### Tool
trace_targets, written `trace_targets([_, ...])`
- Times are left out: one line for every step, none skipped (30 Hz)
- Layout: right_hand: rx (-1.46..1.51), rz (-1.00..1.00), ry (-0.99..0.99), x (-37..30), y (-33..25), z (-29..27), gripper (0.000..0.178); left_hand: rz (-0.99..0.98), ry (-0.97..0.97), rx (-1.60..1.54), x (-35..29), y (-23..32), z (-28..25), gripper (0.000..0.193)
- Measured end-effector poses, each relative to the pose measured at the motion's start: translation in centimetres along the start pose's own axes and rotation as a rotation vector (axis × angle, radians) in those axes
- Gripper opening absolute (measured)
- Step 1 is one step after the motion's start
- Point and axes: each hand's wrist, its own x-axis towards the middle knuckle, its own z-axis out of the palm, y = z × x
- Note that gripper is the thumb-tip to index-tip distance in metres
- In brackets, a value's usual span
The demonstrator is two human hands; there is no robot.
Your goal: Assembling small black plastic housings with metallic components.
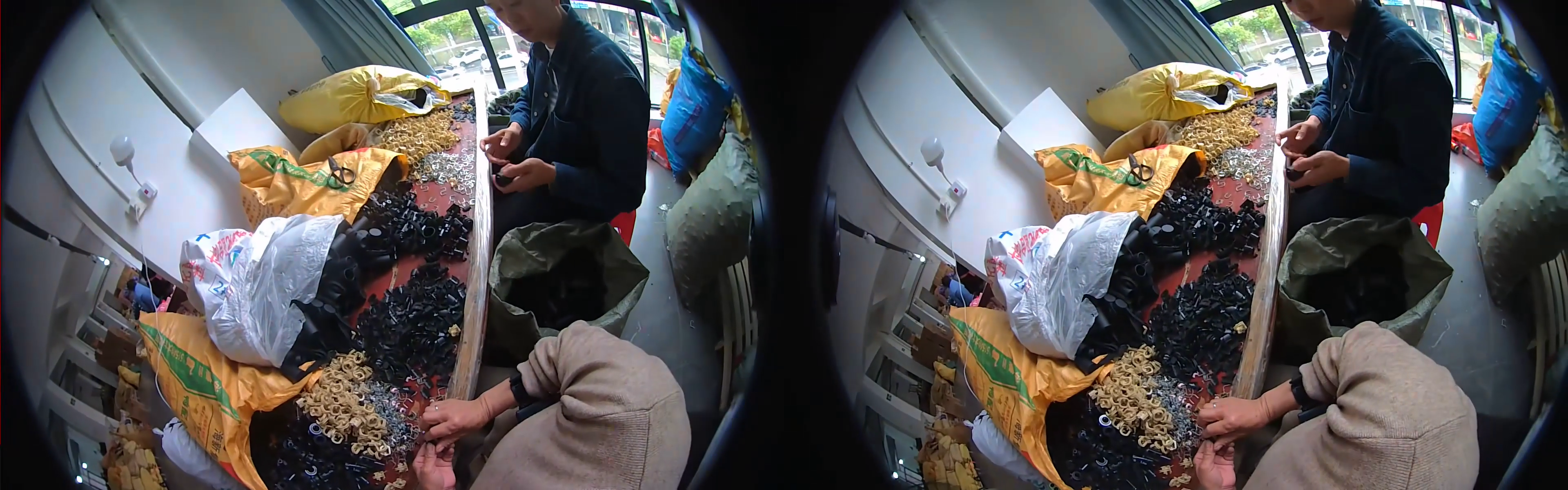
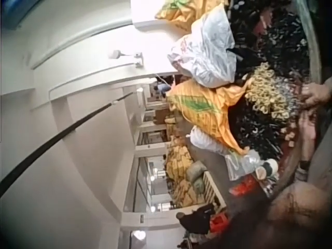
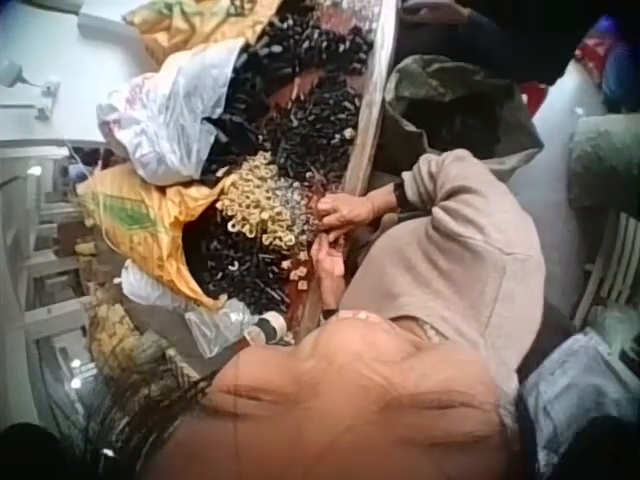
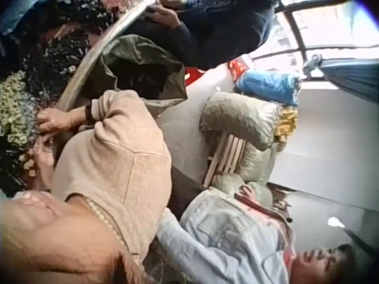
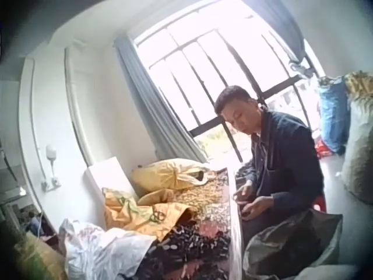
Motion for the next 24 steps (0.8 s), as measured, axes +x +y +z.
trace_targets([0.015, 0.003, 0.011, 0.2, 0.2, 0.3, 0.029, 0.028, -0.028, 0.008, 0.2, 0.1, -0.2, 0.024])
trace_targets([0.030, 0.006, 0.022, 0.3, 0.4, 0.5, 0.029, 0.055, -0.056, 0.016, 0.3, 0.3, -0.4, 0.025])
trace_targets([0.031, 0.019, 0.023, 0.5, 0.5, 0.7, 0.029, 0.080, -0.086, 0.024, 0.4, 0.5, -0.3, 0.026])
trace_targets([0.062, 0.023, 0.044, 0.6, 0.5, 0.9, 0.028, 0.069, -0.083, 0.021, 0.4, 0.5, -0.4, 0.026])
trace_targets([0.092, 0.027, 0.065, 0.7, 0.6, 1.0, 0.028, 0.087, -0.043, 0.010, 0.3, 0.4, -0.7, 0.026])
trace_targets([0.121, 0.031, 0.086, 0.8, 0.6, 1.1, 0.027, 0.105, -0.003, -0.001, 0.2, 0.4, -0.9, 0.027])
trace_targets([0.120, 0.043, 0.087, 0.9, 0.7, 1.2, 0.027, 0.123, 0.037, -0.011, 0.1, 0.4, -1.0, 0.027])
trace_targets([0.139, 0.051, 0.096, 1.0, 0.6, 1.3, 0.027, 0.110, 0.040, -0.014, 0.0, 0.4, -0.9, 0.027])
trace_targets([0.158, 0.059, 0.105, 1.0, 0.5, 1.3, 0.027, 0.104, 0.081, -0.021, 0.0, 0.5, -0.9, 0.027])
trace_targets([0.179, 0.066, 0.114, 0.9, 0.4, 1.3, 0.028, 0.098, 0.123, -0.028, 0.0, 0.7, -0.7, 0.026])
trace_targets([0.181, 0.078, 0.114, 0.8, 0.3, 1.3, 0.028, 0.093, 0.165, -0.035, -0.1, 0.8, -0.6, 0.026])
trace_targets([0.202, 0.099, 0.108, 0.7, 0.2, 1.2, 0.027, 0.084, 0.171, -0.039, -0.3, 0.8, -0.5, 0.026])
trace_targets([0.224, 0.118, 0.104, 0.8, 0.2, 1.1, 0.027, 0.093, 0.230, -0.031, -0.4, 1.0, -0.5, 0.025])
trace_targets([0.249, 0.135, 0.099, 0.8, 0.2, 1.0, 0.027, 0.105, 0.292, -0.024, -0.6, 1.2, -0.4, 0.025])
trace_targets([0.261, 0.141, 0.096, 0.9, 0.2, 1.1, 0.027, 0.119, 0.358, -0.018, -0.8, 1.4, -0.5, 0.024])
trace_targets([0.271, 0.159, 0.075, 0.9, 0.5, 1.1, 0.026, 0.117, 0.376, -0.021, -0.9, 1.7, -0.6, 0.024])
trace_targets([0.287, 0.175, 0.050, 1.0, 0.9, 1.3, 0.025, 0.133, 0.370, -0.016, -0.9, 2.1, -1.0, 0.023])
trace_targets([0.319, 0.197, 0.018, 1.2, 0.5, 1.2, 0.024, 0.148, 0.382, -0.017, -1.6, 2.3, -0.8, 0.022])
trace_targets([0.296, 0.205, 0.006, 1.3, 0.5, 1.0, 0.023, 0.192, 0.338, 0.002, -1.7, 2.4, -0.7, 0.027])
trace_targets([0.278, 0.212, -0.009, 1.3, 1.1, 0.4, 0.022, 0.237, 0.301, 0.022, -1.2, 2.4, -0.8, 0.033])
trace_targets([0.229, 0.212, 0.014, 1.4, 1.1, -0.8, 0.019, 0.201, 0.306, 0.029, -1.0, 2.4, -0.7, 0.034])
trace_targets([0.191, 0.200, 0.026, 2.0, 1.5, -1.4, 0.016, 0.181, 0.321, 0.028, -1.1, 2.6, -1.2, 0.035])
trace_targets([0.155, 0.228, -0.009, 2.1, 2.0, -1.6, 0.015, 0.155, 0.319, 0.017, -1.1, 2.8, -1.7, 0.036])
trace_targets([0.124, 0.214, -0.027, 2.6, 2.7, -2.1, 0.015, 0.133, 0.309, 0.005, -1.1, 3.0, -2.0, 0.037])
